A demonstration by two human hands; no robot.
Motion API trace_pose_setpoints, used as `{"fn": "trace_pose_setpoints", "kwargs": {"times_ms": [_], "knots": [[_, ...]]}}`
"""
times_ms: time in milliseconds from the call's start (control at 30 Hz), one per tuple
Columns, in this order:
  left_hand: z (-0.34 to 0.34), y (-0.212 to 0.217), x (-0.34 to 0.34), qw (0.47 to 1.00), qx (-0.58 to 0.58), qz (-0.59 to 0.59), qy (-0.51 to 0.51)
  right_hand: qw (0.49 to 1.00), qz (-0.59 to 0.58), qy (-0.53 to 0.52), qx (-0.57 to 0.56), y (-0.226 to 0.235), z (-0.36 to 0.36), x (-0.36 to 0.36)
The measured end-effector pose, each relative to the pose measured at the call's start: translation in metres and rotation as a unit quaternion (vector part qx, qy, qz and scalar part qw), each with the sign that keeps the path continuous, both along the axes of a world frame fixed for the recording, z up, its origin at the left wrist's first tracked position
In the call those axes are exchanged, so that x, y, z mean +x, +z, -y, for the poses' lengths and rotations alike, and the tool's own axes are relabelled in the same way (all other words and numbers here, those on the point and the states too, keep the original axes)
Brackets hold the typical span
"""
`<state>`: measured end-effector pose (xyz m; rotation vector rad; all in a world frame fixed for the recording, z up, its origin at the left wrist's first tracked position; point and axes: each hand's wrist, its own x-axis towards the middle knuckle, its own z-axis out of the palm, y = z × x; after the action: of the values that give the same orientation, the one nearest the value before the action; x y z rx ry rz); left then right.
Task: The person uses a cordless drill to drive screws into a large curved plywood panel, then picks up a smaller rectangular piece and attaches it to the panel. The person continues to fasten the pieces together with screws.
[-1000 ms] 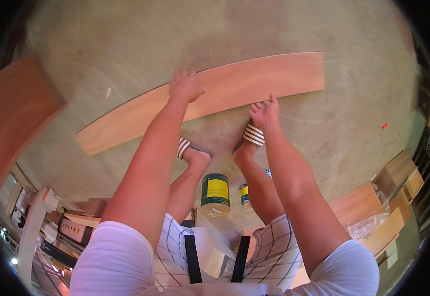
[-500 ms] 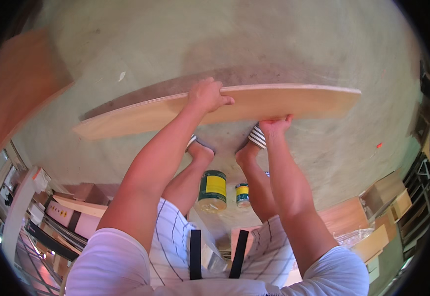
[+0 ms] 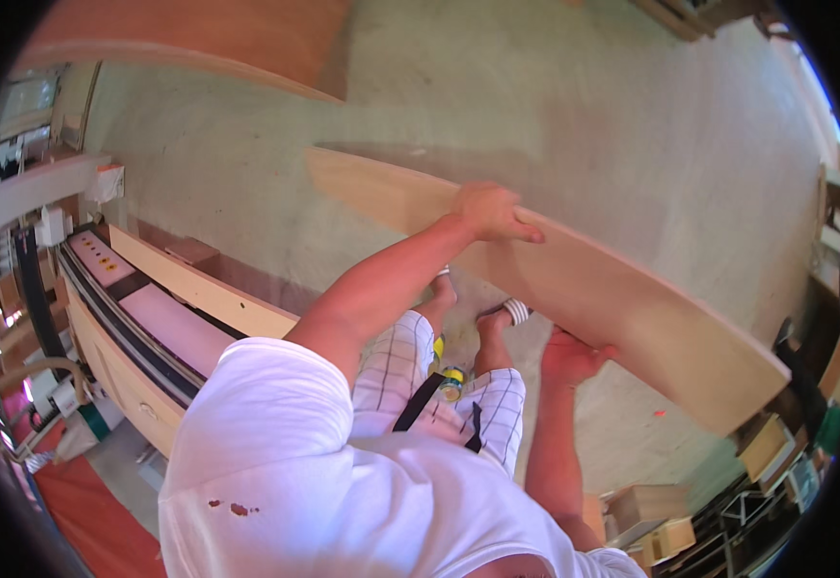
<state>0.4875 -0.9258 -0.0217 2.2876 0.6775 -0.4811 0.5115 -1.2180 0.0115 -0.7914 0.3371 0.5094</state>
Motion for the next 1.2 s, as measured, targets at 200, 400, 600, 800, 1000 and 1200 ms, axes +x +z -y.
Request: {"fn": "trace_pose_setpoints", "kwargs": {"times_ms": [200,400,600,800,1000,1200], "knots": [[-0.044,0.200,0.035,0.973,-0.044,0.193,0.117,0.969,0.238,0.063,-0.016,0.217,-0.034,0.078],[-0.140,0.305,0.058,0.879,-0.190,0.417,0.133,0.821,0.429,0.295,0.234,0.362,-0.128,0.135],[-0.208,0.361,0.089,0.705,-0.480,0.516,0.079,0.734,0.592,0.330,0.037,0.482,-0.291,0.162],[-0.263,0.377,0.119,0.668,-0.536,0.508,0.094,0.577,0.771,0.252,-0.096,0.557,-0.402,0.146],[-0.300,0.378,0.133,0.645,-0.518,0.538,0.162,0.597,0.659,0.457,-0.031,0.598,-0.441,0.207],[-0.336,0.380,0.192,0.596,-0.432,0.622,0.267,0.568,0.775,0.262,-0.089,0.566,-0.488,0.224]]}}
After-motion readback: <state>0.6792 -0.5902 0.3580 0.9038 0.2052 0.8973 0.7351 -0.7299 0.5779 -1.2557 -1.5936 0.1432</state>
